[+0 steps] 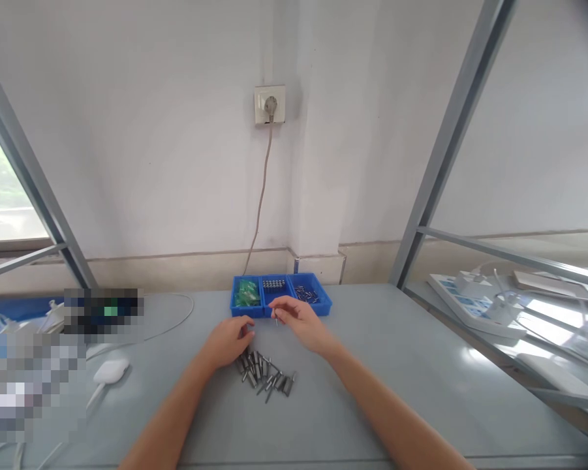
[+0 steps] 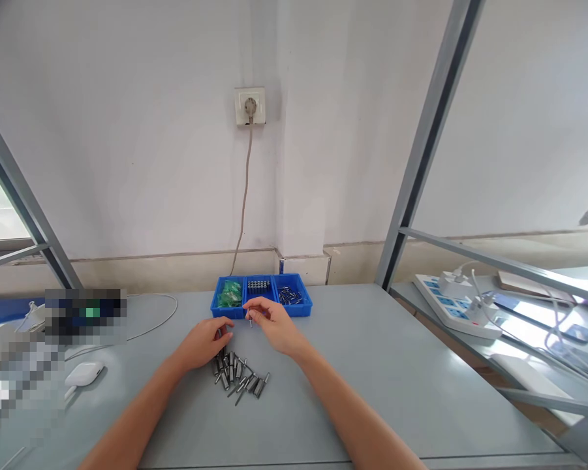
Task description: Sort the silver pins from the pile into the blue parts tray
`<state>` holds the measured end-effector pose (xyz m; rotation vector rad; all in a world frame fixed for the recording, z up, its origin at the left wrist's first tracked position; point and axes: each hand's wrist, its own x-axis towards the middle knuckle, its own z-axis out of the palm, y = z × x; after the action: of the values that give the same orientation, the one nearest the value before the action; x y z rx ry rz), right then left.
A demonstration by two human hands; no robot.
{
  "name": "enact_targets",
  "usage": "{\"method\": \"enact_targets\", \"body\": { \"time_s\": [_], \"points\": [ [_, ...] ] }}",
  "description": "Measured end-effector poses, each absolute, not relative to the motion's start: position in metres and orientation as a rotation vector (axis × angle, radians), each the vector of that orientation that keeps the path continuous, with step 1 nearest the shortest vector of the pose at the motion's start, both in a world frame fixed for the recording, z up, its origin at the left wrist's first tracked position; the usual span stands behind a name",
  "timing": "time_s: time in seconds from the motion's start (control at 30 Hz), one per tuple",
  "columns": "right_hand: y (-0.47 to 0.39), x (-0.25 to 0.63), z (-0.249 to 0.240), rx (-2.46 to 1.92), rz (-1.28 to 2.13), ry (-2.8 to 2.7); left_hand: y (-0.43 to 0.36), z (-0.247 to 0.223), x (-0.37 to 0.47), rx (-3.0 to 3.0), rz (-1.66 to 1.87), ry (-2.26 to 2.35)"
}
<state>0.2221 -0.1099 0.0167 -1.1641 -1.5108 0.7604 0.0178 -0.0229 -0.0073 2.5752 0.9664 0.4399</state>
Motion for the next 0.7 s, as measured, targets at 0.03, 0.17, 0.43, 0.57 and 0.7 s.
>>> {"method": "enact_targets", "body": {
  "time_s": [0.03,0.17,0.43,0.57,0.7],
  "points": [
    [-0.111,0.225,0.02,-1.094,0.864,-1.438,-0.023,-0.007,0.018,2.575,0.435,0.969],
    [-0.118,0.238,0.025,-0.854,1.082,-1.178,-0.023,-0.008,0.019,2.565,0.437,0.993],
    [-0.124,0.25,0.033,-0.901,0.988,-1.04,-0.026,-0.005,0.02,2.537,0.412,1.029],
    [-0.118,0.261,0.033,-1.037,1.05,-0.987,-0.026,-0.004,0.019,2.545,0.385,1.017],
    [-0.105,0.277,0.017,-1.256,1.028,-0.898,-0.025,-0.004,0.019,2.546,0.388,1.02]
  ]
}}
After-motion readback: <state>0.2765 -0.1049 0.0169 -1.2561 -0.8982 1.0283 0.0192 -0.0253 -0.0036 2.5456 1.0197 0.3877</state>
